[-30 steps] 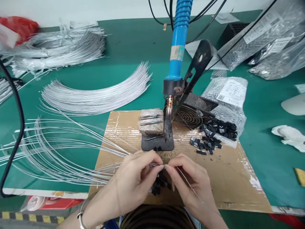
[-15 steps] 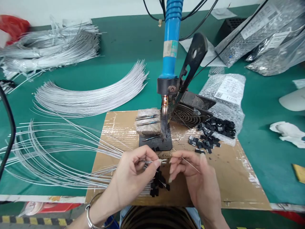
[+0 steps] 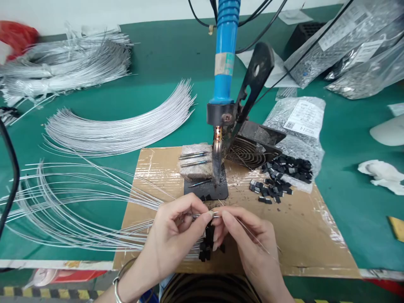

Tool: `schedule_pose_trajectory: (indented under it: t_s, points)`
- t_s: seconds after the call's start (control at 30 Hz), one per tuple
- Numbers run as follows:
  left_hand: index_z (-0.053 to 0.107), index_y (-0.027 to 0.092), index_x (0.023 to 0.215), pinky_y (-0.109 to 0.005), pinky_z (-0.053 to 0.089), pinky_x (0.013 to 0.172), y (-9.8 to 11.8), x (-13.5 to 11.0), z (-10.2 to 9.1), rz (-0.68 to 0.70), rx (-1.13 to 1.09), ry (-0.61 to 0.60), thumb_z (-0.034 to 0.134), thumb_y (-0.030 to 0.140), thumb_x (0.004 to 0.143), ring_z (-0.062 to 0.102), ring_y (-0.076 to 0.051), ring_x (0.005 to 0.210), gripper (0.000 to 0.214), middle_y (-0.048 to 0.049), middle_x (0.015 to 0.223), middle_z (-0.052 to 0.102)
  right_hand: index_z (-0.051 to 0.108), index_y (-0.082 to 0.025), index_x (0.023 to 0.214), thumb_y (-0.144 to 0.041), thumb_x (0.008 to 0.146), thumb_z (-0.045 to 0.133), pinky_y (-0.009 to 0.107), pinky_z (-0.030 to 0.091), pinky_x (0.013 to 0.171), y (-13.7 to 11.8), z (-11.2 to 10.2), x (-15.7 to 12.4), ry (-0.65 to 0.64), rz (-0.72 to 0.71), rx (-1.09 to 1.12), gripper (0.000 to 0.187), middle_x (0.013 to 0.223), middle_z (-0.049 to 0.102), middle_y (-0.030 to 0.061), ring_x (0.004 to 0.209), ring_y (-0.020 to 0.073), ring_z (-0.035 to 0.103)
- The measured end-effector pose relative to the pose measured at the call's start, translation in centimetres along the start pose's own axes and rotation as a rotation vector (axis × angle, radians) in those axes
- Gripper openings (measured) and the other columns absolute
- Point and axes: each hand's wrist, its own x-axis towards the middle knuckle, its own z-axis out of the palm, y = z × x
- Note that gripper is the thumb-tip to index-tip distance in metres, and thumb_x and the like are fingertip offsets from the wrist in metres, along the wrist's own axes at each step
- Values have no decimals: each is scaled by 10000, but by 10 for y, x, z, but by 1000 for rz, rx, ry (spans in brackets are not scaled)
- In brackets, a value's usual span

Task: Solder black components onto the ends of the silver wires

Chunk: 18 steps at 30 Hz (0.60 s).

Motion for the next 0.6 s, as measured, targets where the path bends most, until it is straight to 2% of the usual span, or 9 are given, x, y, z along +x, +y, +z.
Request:
schedule_pose_trajectory:
  t_s: [0.2, 0.47, 0.6]
  points:
    - [653, 188, 812, -246, 299, 483, 3, 0, 3, 24, -1, 23, 649, 378, 964, 437, -113, 517, 244, -6, 630, 611, 841, -204, 913, -344, 897, 800, 244, 596, 558, 3, 0, 1, 1, 52, 112, 148, 719, 739, 25, 582, 126, 645]
    - [653, 196, 831, -249, 315, 496, -5, -5, 4, 84, 200, 59, 584, 388, 1015, 391, -116, 518, 275, 32, 573, 504, 827, -194, 849, -361, 890, 809, 213, 546, 530, 3, 0, 2, -6, 76, 108, 173, 601, 689, 1, 510, 102, 616]
    - [644, 196, 853, -261, 325, 516, -7, -6, 4, 84, 188, 34, 566, 402, 1026, 415, -117, 529, 280, 17, 624, 551, 816, -194, 811, -356, 876, 823, 198, 542, 513, 2, -1, 2, -19, 94, 136, 175, 608, 699, -4, 493, 93, 621]
